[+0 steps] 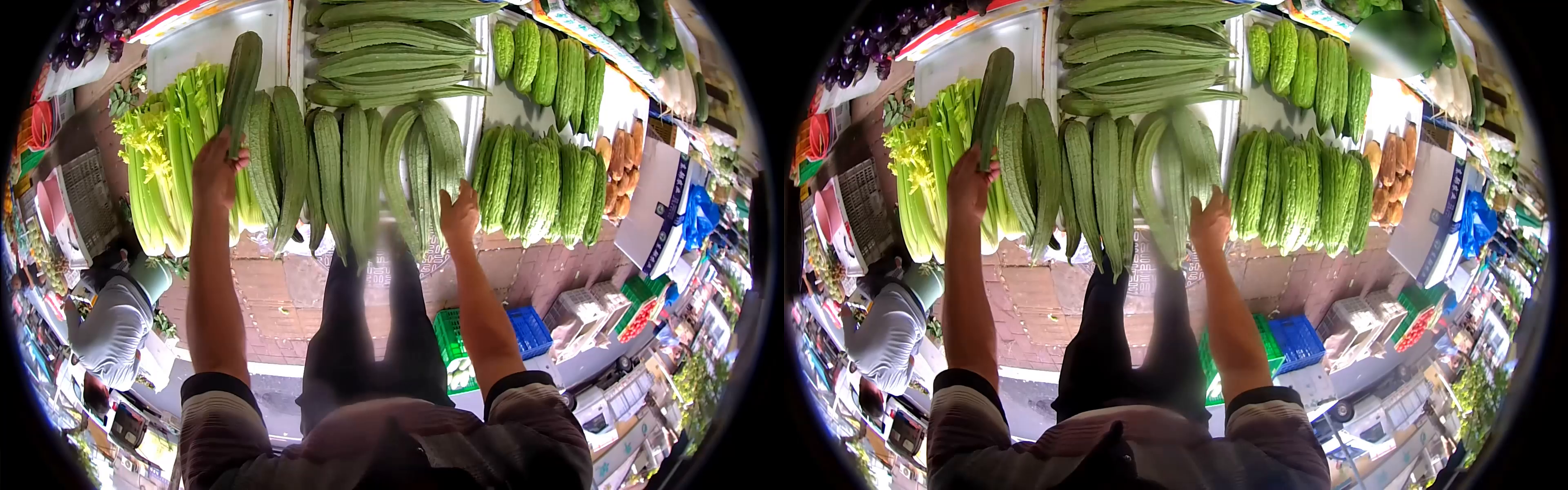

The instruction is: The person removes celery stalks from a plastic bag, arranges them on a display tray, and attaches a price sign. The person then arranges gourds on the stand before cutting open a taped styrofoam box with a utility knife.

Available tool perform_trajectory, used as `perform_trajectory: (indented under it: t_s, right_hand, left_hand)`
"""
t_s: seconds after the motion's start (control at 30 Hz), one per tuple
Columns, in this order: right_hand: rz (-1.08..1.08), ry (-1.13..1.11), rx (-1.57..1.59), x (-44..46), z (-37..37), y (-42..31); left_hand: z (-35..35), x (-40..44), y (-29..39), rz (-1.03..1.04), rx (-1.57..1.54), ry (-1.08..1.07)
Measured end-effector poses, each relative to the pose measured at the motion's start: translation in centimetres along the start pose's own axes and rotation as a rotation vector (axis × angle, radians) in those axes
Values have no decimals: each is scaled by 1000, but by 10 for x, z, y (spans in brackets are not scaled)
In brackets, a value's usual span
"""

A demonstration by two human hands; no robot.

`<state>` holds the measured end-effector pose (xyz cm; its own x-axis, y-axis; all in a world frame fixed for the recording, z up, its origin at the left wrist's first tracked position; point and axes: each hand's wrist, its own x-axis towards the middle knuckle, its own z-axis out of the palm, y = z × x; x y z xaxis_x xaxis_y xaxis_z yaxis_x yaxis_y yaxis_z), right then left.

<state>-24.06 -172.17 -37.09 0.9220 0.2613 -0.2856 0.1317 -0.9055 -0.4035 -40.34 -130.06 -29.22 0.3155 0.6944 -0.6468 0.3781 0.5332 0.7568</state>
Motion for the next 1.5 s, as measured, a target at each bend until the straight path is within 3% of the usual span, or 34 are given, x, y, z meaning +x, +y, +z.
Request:
perform_trajectory:
  t_s: [0.03,0.23,0.37,0.43,0.6,0.7,0.83,0.87,0.93,1.03,1.13,1.23,1.27,1.37,1.5]
  right_hand:
    - [-32,-1,-25,8,3,7]
    - [92,-149,-269,35,23,-11]
    - [72,-118,-259,37,26,-6]
    - [54,-128,-235,39,26,-1]
    - [88,-252,-178,43,11,1]
    - [72,-304,-96,46,10,3]
    - [-38,-129,-86,31,0,0]
    - [-87,-68,-72,31,1,8]
    - [-187,46,-44,32,2,22]
    - [-113,21,-47,37,9,26]
    - [-172,12,41,43,13,21]
    - [-14,-77,-88,48,24,15]
    - [-28,-54,-80,48,35,19]
    - [104,-132,-38,46,25,5]
    - [70,-65,-28,40,26,2]
  left_hand:
    - [11,-34,1,10,110,18]
    - [66,-161,-114,-26,-205,-172]
    - [124,-208,-173,-66,-72,-250]
    - [145,-209,-225,10,130,-271]
    - [202,-182,-274,-72,-92,-313]
    - [214,-173,-290,-7,187,-289]
    - [202,-167,-268,-56,350,-415]
    - [195,-166,-259,35,482,-369]
    - [180,-167,-263,52,420,-333]
    - [178,-179,-276,15,377,-201]
    - [190,-192,-292,-96,385,-103]
    - [211,-181,-302,-582,112,-14]
    - [213,-186,-288,-680,-3,-107]
    - [211,-181,-304,-639,-140,-215]
    - [189,-161,-373,-516,-170,-261]
